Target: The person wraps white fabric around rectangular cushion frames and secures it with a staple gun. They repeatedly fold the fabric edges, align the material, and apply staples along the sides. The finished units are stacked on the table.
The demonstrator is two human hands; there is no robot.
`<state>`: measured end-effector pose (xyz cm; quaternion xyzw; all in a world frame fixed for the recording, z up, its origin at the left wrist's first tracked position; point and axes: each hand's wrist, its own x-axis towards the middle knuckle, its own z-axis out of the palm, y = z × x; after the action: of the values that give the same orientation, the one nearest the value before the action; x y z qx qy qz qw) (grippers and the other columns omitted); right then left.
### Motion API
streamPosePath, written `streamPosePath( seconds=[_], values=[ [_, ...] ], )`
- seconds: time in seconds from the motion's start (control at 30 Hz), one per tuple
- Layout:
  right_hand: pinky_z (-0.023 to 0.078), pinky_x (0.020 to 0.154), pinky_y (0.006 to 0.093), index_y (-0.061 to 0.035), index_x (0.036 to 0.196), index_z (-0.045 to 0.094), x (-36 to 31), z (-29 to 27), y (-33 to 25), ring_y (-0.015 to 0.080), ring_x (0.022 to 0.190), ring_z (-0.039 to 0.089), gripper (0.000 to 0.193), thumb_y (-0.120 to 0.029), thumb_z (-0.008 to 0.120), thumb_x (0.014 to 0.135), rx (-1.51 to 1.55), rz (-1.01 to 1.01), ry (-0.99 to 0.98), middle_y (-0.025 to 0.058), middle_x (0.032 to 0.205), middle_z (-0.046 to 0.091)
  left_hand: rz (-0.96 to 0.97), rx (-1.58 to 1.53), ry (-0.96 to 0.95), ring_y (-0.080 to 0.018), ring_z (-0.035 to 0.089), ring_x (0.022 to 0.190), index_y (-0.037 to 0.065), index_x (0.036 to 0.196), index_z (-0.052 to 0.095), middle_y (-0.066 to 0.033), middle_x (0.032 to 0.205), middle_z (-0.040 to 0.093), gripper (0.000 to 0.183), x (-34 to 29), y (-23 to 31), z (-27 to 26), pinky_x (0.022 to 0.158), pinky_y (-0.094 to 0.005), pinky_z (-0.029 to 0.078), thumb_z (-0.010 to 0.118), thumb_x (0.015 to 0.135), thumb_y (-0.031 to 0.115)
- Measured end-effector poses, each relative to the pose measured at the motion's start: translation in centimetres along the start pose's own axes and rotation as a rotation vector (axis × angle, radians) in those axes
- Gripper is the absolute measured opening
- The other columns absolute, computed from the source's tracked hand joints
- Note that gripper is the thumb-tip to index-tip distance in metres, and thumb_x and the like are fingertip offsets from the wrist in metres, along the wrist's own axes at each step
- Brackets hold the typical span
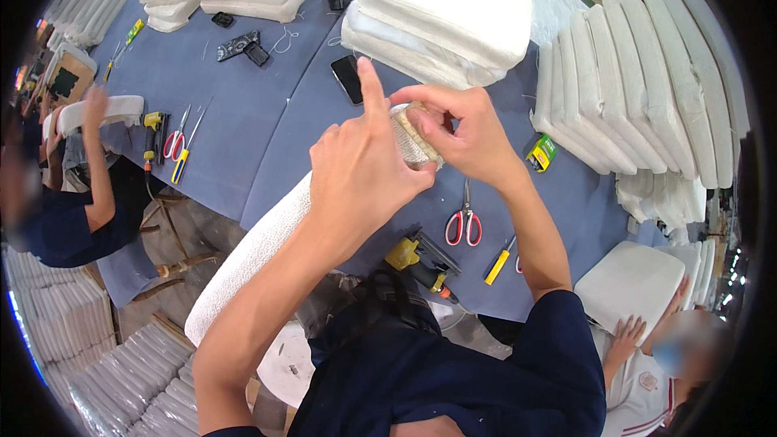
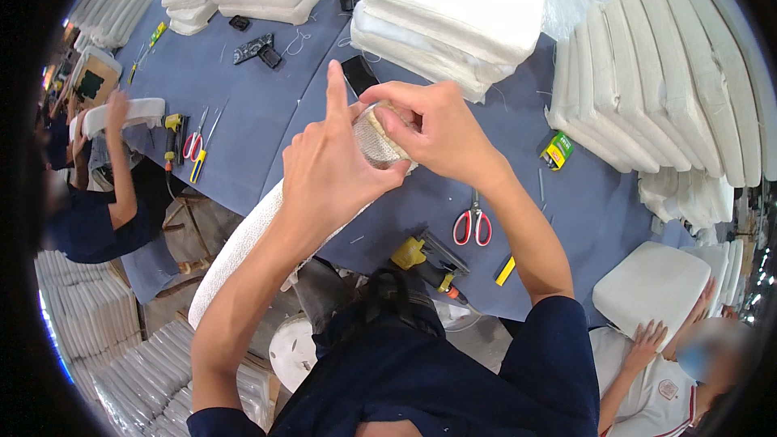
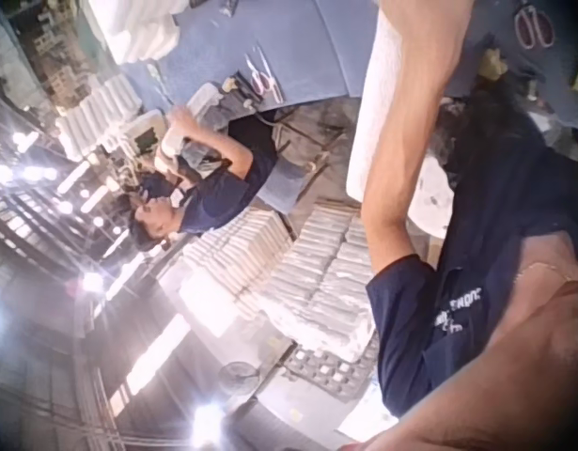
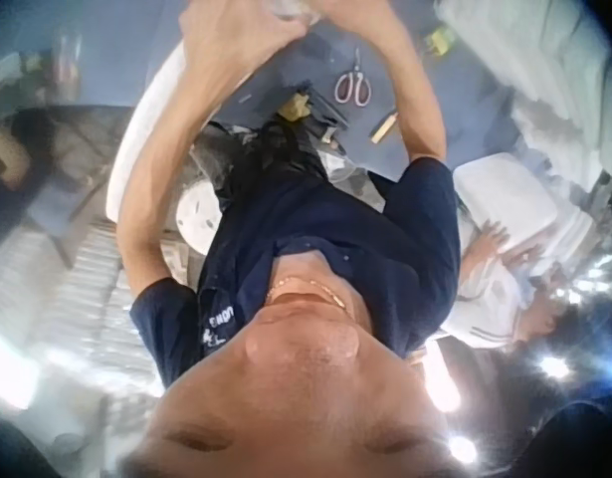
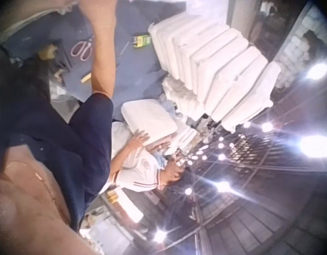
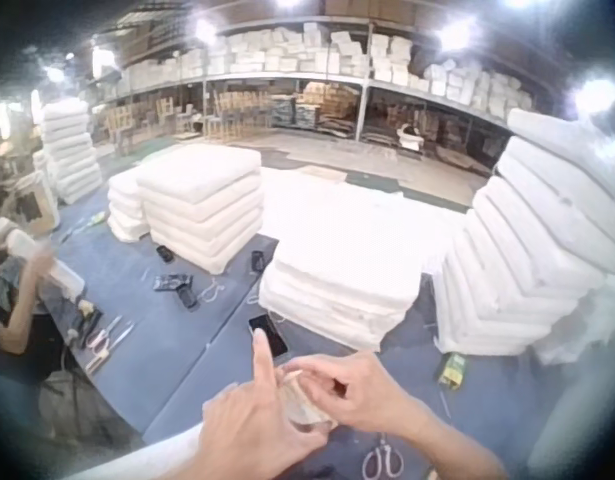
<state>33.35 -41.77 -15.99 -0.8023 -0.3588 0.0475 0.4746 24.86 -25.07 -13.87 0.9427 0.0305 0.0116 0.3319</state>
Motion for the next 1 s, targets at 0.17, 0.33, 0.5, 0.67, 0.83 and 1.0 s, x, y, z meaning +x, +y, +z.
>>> streamPosePath(
  seconds=[0.17, 0.33, 0.5, 0.67, 0.83, 1.0],
  values=[
    [0.035, 0.052, 0.0330, -0.0052, 0.115, 0.077, 0.0, 0.0, 0.1, 0.0150, 0.051, 0.039, 0.024, -0.010, 0.069, 0.093, 0.055, 0.034, -0.010, 0.0056, 0.055, 0.045, 0.070, -0.023, 0.084, -0.0407, 0.075, 0.076, -0.019, 0.157, 0.021, -0.0231, 0.085, 0.075, 0.121, 0.1, -0.4, 0.6, 0.072, -0.0454, 0.059, 0.089, 0.069, 0.029],
    [0.039, 0.055, 0.0316, -0.0042, 0.117, 0.076, 0.3, -0.4, 0.0, 0.0127, 0.054, 0.046, 0.025, -0.011, 0.068, 0.094, 0.053, 0.056, -0.062, 0.0051, 0.060, 0.053, 0.067, -0.012, 0.063, -0.0421, 0.075, 0.076, -0.019, 0.158, 0.020, -0.0235, 0.086, 0.075, 0.122, 0.1, -0.4, 0.6, 0.071, -0.0469, 0.059, 0.089, 0.069, 0.029],
    [0.049, 0.060, 0.0260, -0.0010, 0.120, 0.075, -2.0, 1.7, 4.4, 0.0080, 0.062, 0.057, 0.025, -0.016, 0.065, 0.103, 0.520, 0.125, 0.349, -0.0003, 0.080, 0.067, 0.051, 0.005, 0.060, -0.0429, 0.076, 0.099, -0.007, 0.164, 0.018, -0.0248, 0.125, 0.074, 0.125, 0.0, -0.8, 0.4, 0.089, -0.0463, 0.059, 0.089, 0.069, 0.031],
    [0.056, 0.065, 0.0285, 0.0002, 0.128, 0.071, -12.2, 5.6, 21.3, 0.0136, 0.071, 0.066, 0.032, -0.020, 0.068, 0.104, 0.507, 0.539, 0.660, 0.0057, 0.094, 0.070, 0.208, -0.022, 0.029, -0.0457, 0.074, 0.099, 0.014, 0.154, 0.052, -0.0255, 0.131, 0.071, 0.088, 0.8, -0.5, 0.3, 0.086, -0.0475, 0.059, 0.086, 0.073, 0.027],
    [0.054, 0.086, 0.0446, -0.0049, 0.136, 0.064, -26.1, 14.4, 23.2, 0.0326, 0.097, 0.068, 0.048, -0.007, 0.075, 0.090, -0.419, 0.315, 0.460, 0.0165, 0.110, 0.070, 0.308, 0.044, 0.089, -0.0422, 0.075, 0.096, 0.019, 0.125, 0.079, -0.0271, 0.138, 0.066, 0.048, 0.9, -2.0, 0.1, 0.085, -0.0464, 0.060, 0.082, 0.078, 0.027],
    [0.054, 0.090, 0.0466, -0.0050, 0.153, 0.046, -35.4, 21.9, 13.7, 0.0372, 0.095, 0.065, 0.080, -0.013, 0.083, 0.082, -0.375, 0.614, 0.026, 0.0169, 0.102, 0.066, 0.294, 0.054, 0.007, -0.0437, 0.075, 0.094, 0.020, 0.129, 0.078, -0.0263, 0.142, 0.065, 0.051, 1.4, -2.4, -0.8, 0.086, -0.0483, 0.060, 0.082, 0.079, 0.029]
  ],
)
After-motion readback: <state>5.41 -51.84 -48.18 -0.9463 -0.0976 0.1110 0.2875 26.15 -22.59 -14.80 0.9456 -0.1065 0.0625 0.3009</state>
